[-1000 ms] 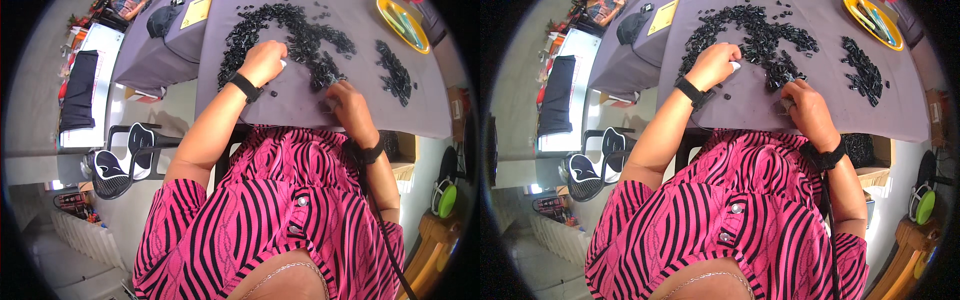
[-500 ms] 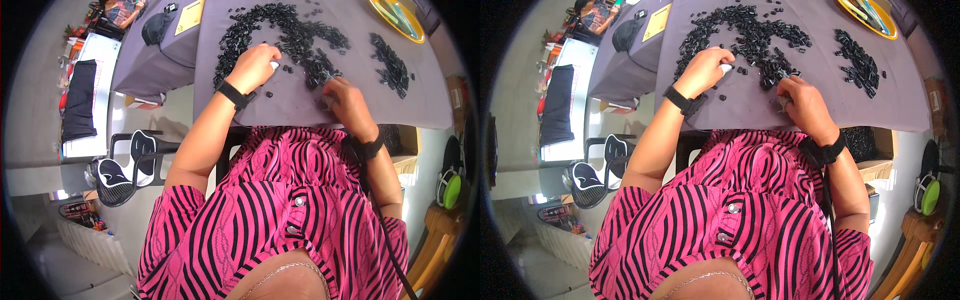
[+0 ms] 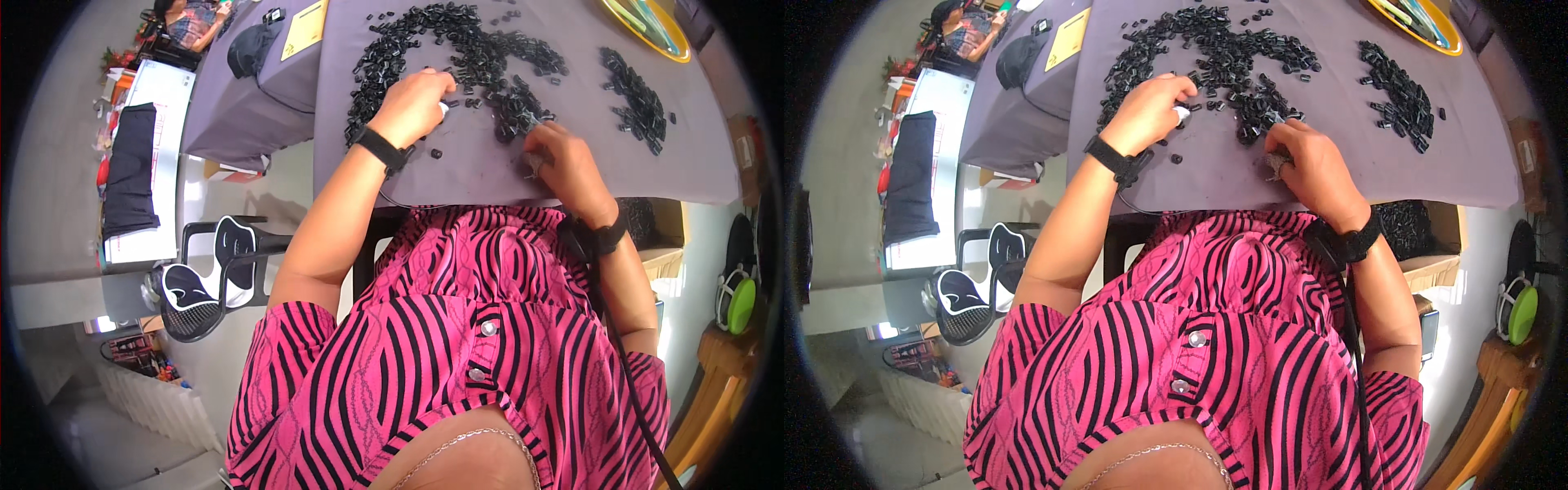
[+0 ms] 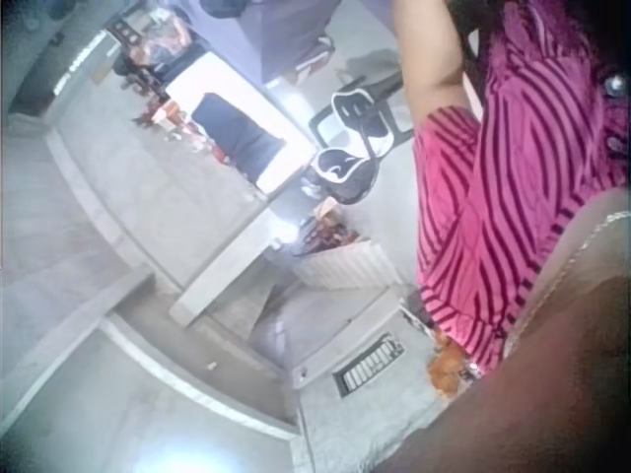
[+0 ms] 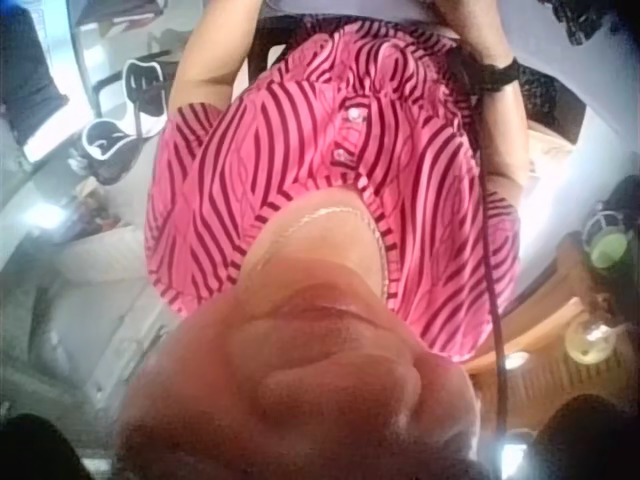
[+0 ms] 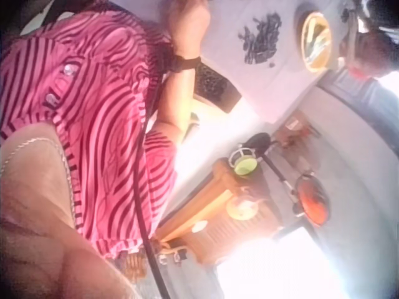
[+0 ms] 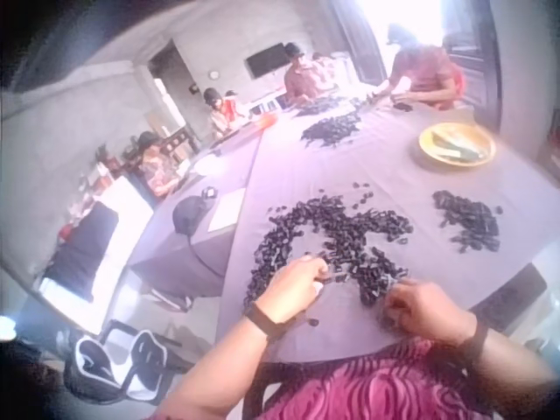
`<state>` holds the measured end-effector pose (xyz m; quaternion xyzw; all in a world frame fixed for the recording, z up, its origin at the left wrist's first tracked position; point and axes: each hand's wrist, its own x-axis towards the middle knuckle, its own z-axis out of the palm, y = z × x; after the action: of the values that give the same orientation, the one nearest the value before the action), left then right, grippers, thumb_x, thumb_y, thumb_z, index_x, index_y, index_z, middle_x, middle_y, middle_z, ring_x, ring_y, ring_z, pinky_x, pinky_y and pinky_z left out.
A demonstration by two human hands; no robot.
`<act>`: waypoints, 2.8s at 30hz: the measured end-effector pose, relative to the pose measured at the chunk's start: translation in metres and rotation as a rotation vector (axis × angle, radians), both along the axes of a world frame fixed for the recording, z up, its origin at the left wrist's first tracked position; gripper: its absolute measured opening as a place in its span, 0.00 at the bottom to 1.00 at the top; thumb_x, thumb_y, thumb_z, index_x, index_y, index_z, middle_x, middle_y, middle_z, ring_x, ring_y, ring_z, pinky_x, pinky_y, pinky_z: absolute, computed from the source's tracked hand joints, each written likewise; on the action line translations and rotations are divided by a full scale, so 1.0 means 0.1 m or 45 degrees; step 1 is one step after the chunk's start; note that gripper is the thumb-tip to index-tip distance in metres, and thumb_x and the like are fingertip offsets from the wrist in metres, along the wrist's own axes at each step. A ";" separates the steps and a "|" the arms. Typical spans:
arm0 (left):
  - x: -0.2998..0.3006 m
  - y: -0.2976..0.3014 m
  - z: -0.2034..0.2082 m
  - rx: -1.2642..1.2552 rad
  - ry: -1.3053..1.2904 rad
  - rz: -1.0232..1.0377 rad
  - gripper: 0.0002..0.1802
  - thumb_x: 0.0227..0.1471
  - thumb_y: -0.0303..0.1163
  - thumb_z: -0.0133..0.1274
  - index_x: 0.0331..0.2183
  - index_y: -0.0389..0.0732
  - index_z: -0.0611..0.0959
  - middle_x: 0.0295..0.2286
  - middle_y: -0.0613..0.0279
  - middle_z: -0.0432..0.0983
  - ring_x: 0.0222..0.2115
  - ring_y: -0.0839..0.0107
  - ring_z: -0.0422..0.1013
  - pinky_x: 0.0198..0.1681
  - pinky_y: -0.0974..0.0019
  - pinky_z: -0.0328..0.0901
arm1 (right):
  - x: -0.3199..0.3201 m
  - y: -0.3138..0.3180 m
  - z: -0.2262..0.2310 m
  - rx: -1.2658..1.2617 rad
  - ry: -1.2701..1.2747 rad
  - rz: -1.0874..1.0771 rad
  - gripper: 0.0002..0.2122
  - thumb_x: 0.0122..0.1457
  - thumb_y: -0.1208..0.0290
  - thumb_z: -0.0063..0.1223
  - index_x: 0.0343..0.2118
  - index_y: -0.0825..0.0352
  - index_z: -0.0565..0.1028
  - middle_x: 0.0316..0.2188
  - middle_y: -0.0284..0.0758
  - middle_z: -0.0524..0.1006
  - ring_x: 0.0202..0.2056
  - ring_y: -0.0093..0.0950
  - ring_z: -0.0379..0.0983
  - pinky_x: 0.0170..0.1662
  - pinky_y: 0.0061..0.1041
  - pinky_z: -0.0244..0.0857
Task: Sorting small black plastic or rubber components and placing them into a small bag.
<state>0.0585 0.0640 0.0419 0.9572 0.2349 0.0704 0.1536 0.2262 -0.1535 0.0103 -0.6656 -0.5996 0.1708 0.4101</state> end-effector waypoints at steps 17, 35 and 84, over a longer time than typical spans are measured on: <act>0.19 -0.07 0.02 0.099 0.100 -0.109 0.08 0.45 0.23 0.55 0.33 0.38 0.82 0.33 0.53 0.77 0.36 0.53 0.74 0.39 0.57 0.68 | 0.02 -0.01 0.00 -0.002 -0.028 0.016 0.09 0.46 0.85 0.55 0.32 0.70 0.72 0.29 0.41 0.72 0.32 0.40 0.71 0.36 0.33 0.65; 0.16 -0.06 -0.08 0.183 -0.061 -0.187 0.10 0.46 0.22 0.54 0.34 0.39 0.82 0.33 0.55 0.76 0.34 0.53 0.74 0.37 0.57 0.69 | 0.03 0.00 -0.04 0.002 -0.014 0.013 0.11 0.41 0.84 0.49 0.32 0.69 0.73 0.30 0.42 0.73 0.34 0.45 0.72 0.37 0.37 0.66; 0.19 -0.31 -0.08 -0.032 -0.087 -0.258 0.05 0.44 0.23 0.54 0.29 0.38 0.79 0.28 0.54 0.75 0.31 0.53 0.74 0.34 0.55 0.67 | 0.04 0.00 -0.01 -0.037 -0.003 0.021 0.11 0.42 0.84 0.50 0.32 0.69 0.73 0.30 0.42 0.73 0.34 0.44 0.72 0.37 0.37 0.66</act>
<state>0.0778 0.0329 0.0343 0.9711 0.1324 0.0842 0.1798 0.2302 -0.1536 0.0098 -0.6668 -0.6029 0.1822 0.3982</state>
